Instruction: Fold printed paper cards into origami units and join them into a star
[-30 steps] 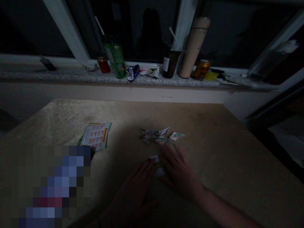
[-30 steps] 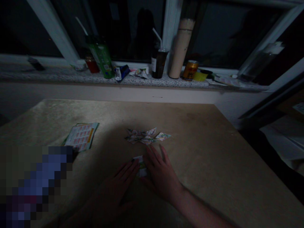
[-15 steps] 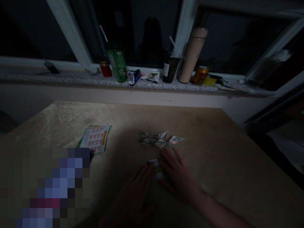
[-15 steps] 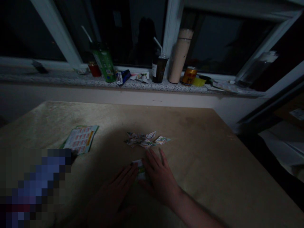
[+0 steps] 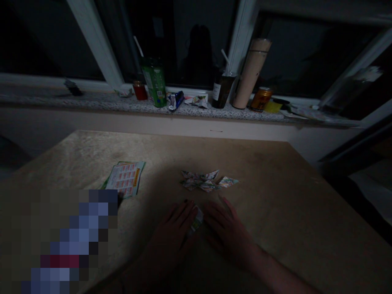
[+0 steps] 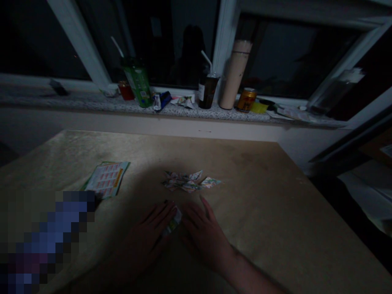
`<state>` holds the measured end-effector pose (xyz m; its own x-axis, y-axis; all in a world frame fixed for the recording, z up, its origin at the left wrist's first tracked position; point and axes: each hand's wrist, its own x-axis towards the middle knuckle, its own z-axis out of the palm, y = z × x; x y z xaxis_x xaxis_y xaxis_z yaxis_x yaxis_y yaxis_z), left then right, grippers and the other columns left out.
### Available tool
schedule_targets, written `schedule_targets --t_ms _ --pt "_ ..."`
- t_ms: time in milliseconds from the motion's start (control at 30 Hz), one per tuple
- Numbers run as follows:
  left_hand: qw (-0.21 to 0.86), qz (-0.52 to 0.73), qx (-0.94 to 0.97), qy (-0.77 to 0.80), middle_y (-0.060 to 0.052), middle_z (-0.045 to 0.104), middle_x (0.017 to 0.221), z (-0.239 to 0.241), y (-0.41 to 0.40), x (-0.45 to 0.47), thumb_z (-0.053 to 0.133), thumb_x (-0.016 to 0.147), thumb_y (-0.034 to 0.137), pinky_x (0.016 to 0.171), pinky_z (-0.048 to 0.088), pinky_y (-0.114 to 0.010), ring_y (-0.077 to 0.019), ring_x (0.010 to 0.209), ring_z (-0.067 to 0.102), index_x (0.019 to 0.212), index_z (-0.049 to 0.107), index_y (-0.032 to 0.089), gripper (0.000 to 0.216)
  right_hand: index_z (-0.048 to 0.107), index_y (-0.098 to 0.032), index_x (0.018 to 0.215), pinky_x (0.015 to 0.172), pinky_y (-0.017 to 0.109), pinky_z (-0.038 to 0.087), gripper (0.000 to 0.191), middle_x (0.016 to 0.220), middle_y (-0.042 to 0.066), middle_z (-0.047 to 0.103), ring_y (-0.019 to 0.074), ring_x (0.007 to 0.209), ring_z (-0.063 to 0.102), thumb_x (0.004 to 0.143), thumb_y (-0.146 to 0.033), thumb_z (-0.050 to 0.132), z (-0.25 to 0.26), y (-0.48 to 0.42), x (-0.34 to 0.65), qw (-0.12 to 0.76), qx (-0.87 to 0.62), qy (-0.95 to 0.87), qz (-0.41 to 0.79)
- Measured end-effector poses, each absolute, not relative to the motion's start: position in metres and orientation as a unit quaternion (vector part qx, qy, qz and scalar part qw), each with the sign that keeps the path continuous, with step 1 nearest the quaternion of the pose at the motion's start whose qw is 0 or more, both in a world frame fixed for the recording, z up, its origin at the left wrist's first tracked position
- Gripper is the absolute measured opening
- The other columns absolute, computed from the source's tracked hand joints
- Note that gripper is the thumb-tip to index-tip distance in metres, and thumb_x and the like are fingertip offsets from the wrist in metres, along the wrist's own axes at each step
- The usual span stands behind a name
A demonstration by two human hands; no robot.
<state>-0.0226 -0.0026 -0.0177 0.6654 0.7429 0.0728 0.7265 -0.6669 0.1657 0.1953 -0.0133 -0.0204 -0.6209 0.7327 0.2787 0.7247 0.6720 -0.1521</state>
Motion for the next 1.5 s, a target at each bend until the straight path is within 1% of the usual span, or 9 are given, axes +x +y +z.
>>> schedule_targets --t_ms 100,233,433,667,833,1000,1167,1333,1500 --pt "0.06 0.064 0.909 0.409 -0.002 0.03 0.147 -0.018 -0.001 -0.021 0.037 0.095 0.029 0.108 0.026 -0.045 -0.0221 0.133 0.027 0.14 0.029 0.024 0.047 0.054 -0.018 0.119 0.111 0.053 0.017 0.032 0.127 0.005 0.055 0.0225 0.124 0.042 0.089 -0.028 0.049 -0.023 -0.015 0.195 0.179 -0.393 -0.902 0.024" --pt "0.069 0.081 0.912 0.397 -0.002 0.033 0.145 -0.019 -0.001 -0.02 0.038 0.094 0.02 0.108 0.025 -0.045 -0.0209 0.133 0.028 0.139 0.03 0.025 0.047 0.056 -0.019 0.116 0.112 0.05 0.017 0.03 0.122 0.005 0.06 0.0209 0.12 0.046 0.089 -0.03 0.049 -0.027 -0.017 0.195 0.217 -0.382 -0.898 0.03" --pt "0.114 0.13 0.901 0.397 -0.002 0.042 0.139 -0.017 -0.001 -0.021 0.042 0.091 0.013 0.106 0.031 -0.04 -0.0188 0.128 0.035 0.136 0.037 0.025 0.047 0.057 -0.02 0.113 0.112 0.049 0.017 0.027 0.118 0.004 0.062 0.0191 0.118 0.048 0.089 -0.028 0.05 -0.032 -0.017 0.194 0.235 -0.378 -0.895 0.032" --pt "0.145 0.141 0.904 0.377 -0.002 0.053 0.127 -0.013 -0.002 -0.02 0.047 0.09 0.013 0.101 0.039 -0.037 -0.0183 0.117 0.046 0.125 0.048 0.023 0.037 0.046 -0.022 0.128 0.107 0.051 0.028 0.039 0.123 0.005 0.059 0.0202 0.117 0.05 0.089 -0.022 0.047 -0.017 -0.015 0.194 0.218 -0.38 -0.898 0.042" --pt "0.109 0.136 0.926 0.336 0.0 0.058 0.12 -0.009 -0.003 -0.018 0.048 0.09 0.012 0.1 0.037 -0.034 -0.0167 0.11 0.049 0.115 0.055 0.023 0.029 0.04 -0.021 0.132 0.107 0.051 0.026 0.044 0.126 0.006 0.057 0.0209 0.12 0.047 0.088 -0.022 0.047 -0.015 -0.015 0.196 0.216 -0.38 -0.897 0.071" --pt "0.081 0.148 0.941 0.294 0.002 0.062 0.114 -0.006 -0.004 -0.018 0.043 0.094 0.016 0.102 0.032 -0.031 -0.0138 0.108 0.051 0.111 0.057 0.024 0.023 0.043 -0.017 0.129 0.108 0.049 0.026 0.047 0.129 0.009 0.053 0.0217 0.123 0.043 0.084 -0.025 0.053 -0.02 -0.014 0.2 0.219 -0.378 -0.895 0.084" --pt "0.064 0.132 0.955 0.257 0.003 0.064 0.11 -0.004 -0.005 -0.02 0.047 0.093 0.016 0.104 0.029 -0.032 -0.0146 0.108 0.051 0.114 0.055 0.024 0.024 0.046 -0.02 0.127 0.106 0.049 0.027 0.042 0.126 0.009 0.055 0.0204 0.119 0.047 0.085 -0.022 0.05 -0.024 -0.014 0.2 0.232 -0.36 -0.9 0.076" --pt "0.066 0.142 0.956 0.248 0.003 0.064 0.109 -0.005 -0.004 -0.022 0.044 0.094 0.016 0.106 0.026 -0.032 -0.0128 0.106 0.052 0.114 0.055 0.025 0.024 0.048 -0.022 0.124 0.105 0.047 0.03 0.038 0.121 0.008 0.059 0.0186 0.114 0.051 0.086 -0.021 0.049 -0.023 -0.014 0.2 0.254 -0.35 -0.899 0.067" --pt "0.084 0.14 0.957 0.239 0.002 0.065 0.111 -0.003 -0.003 -0.025 0.043 0.094 0.012 0.108 0.023 -0.034 -0.0134 0.107 0.052 0.116 0.053 0.024 0.026 0.054 -0.021 0.116 0.104 0.039 0.034 0.031 0.129 0.006 0.054 0.0159 0.116 0.051 0.086 -0.018 0.048 -0.022 -0.015 0.201 0.243 -0.339 -0.907 0.064"
